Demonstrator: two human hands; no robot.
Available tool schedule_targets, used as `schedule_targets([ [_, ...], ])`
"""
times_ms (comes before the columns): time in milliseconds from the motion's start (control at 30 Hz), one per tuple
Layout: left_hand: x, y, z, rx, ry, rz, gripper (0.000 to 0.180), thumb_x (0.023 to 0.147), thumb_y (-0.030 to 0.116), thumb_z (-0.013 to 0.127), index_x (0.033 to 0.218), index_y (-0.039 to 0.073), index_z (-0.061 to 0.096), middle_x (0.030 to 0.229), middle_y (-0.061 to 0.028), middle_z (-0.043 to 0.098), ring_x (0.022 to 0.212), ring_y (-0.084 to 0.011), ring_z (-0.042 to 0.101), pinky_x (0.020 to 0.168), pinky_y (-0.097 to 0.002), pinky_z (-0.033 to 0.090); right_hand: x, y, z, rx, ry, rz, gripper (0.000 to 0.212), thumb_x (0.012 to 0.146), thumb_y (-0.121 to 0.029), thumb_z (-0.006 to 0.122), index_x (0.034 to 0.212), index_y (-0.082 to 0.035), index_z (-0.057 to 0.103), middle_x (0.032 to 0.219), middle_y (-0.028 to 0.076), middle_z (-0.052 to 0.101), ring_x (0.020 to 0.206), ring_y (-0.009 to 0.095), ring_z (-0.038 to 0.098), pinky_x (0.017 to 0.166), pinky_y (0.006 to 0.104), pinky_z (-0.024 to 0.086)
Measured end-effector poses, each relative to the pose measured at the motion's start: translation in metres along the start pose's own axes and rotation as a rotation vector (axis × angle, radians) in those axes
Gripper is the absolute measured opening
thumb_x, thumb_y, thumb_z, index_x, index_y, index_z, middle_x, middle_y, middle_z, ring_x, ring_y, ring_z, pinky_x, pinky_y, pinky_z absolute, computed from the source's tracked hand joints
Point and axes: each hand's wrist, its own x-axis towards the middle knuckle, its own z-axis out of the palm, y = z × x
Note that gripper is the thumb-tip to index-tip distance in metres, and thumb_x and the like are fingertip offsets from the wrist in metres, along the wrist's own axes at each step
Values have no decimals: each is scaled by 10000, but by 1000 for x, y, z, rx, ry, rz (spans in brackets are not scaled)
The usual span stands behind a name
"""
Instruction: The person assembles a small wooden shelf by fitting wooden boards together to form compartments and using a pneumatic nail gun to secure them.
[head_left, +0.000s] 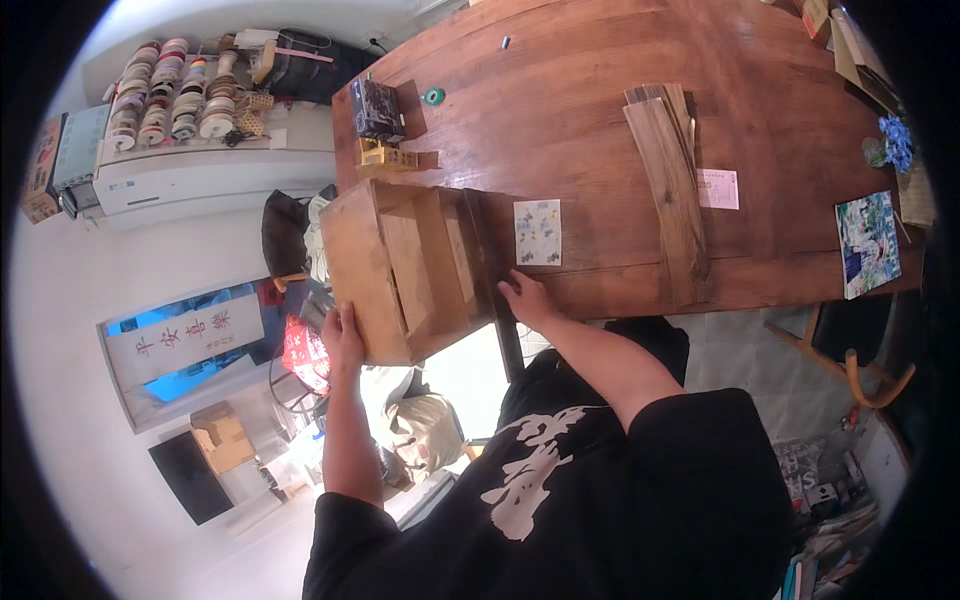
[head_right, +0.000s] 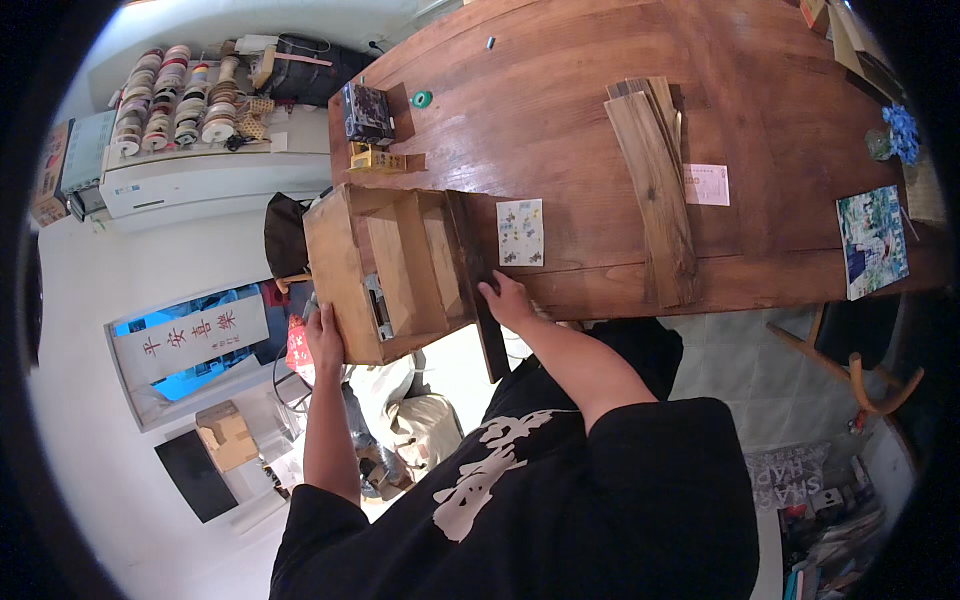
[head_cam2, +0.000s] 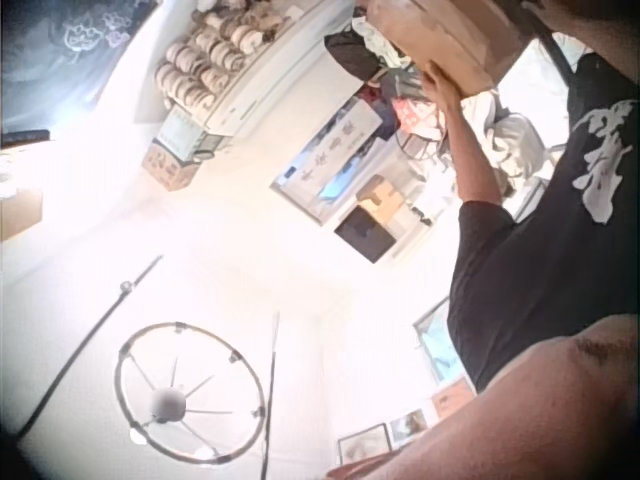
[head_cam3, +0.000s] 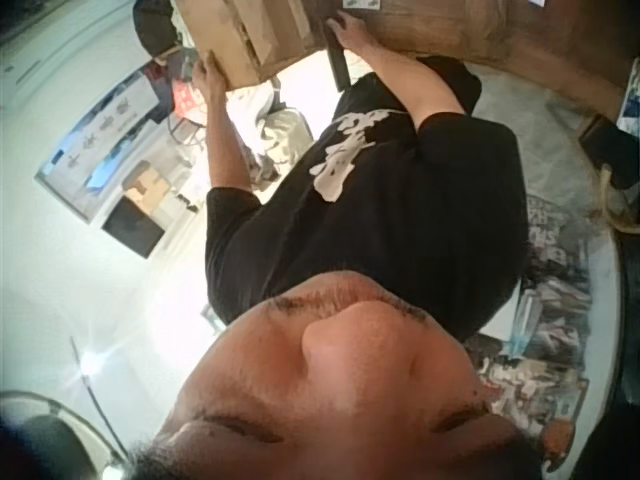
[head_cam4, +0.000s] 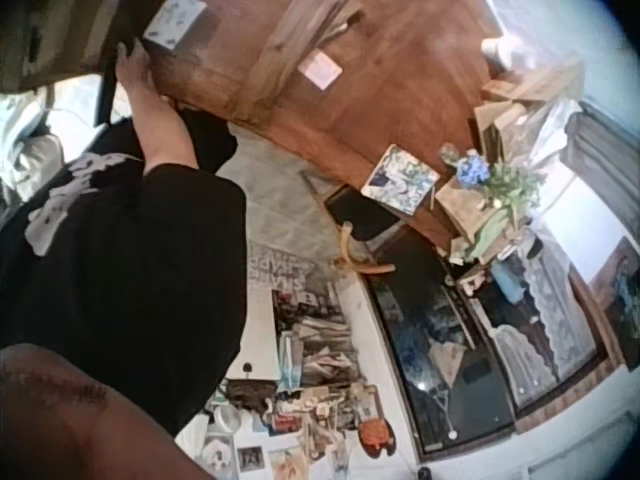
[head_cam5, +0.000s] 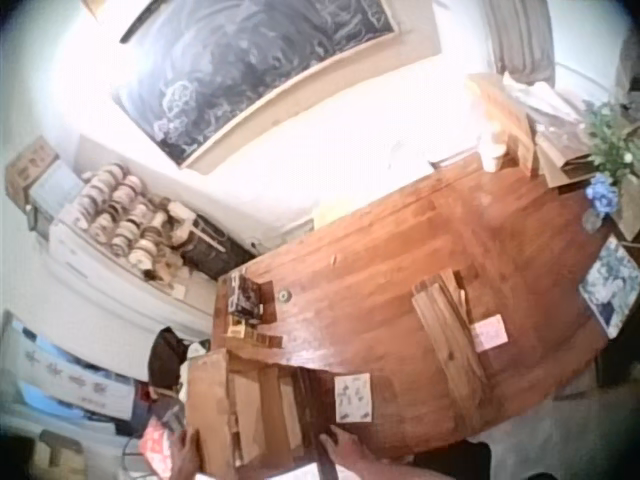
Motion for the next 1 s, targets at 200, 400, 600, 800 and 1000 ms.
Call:
schedule_targets([
  [200,19,-13,-6,159,-36,46,472,1120,412,518,1048,-37,643,893,-109,671,824,-175,581,764,-350,481,-34,29,-5,-176,-77,-64,533,1002,-365,674,1341,45,659,1174,274,736,1124,435,702,1008,499,547],
  [400,12,43,-1,381,122,439,576,1086,392,522,1553,60,466,1568,-276,448,1463,-427,420,1200,-489,325,-39,28,-4,-290,-151,-119,510,1033,-326,620,1412,17,611,1376,267,653,1282,427,617,1099,500,491],
  [600,16,100,30,415,-151,580,815,995,463,613,1682,154,302,1725,-235,230,1582,-441,221,1287,-522,168,-30,25,-6,-331,-104,-155,459,1034,-297,600,1395,-15,631,1357,237,672,1254,429,629,1082,508,502],
  [800,13,105,38,452,-111,562,904,897,455,695,1674,172,329,1739,-173,249,1595,-434,200,1305,-536,143,-14,34,-4,-300,-104,-105,386,1021,-267,596,1309,-24,677,1281,233,706,1190,435,655,1045,527,518],
  [1000,11,109,39,431,-109,550,893,875,399,713,1663,174,357,1736,-168,260,1597,-425,207,1304,-532,152,-2,26,-2,-263,-24,-53,310,1000,-240,606,1183,-20,726,1129,247,743,1093,455,684,971,537,546],
])
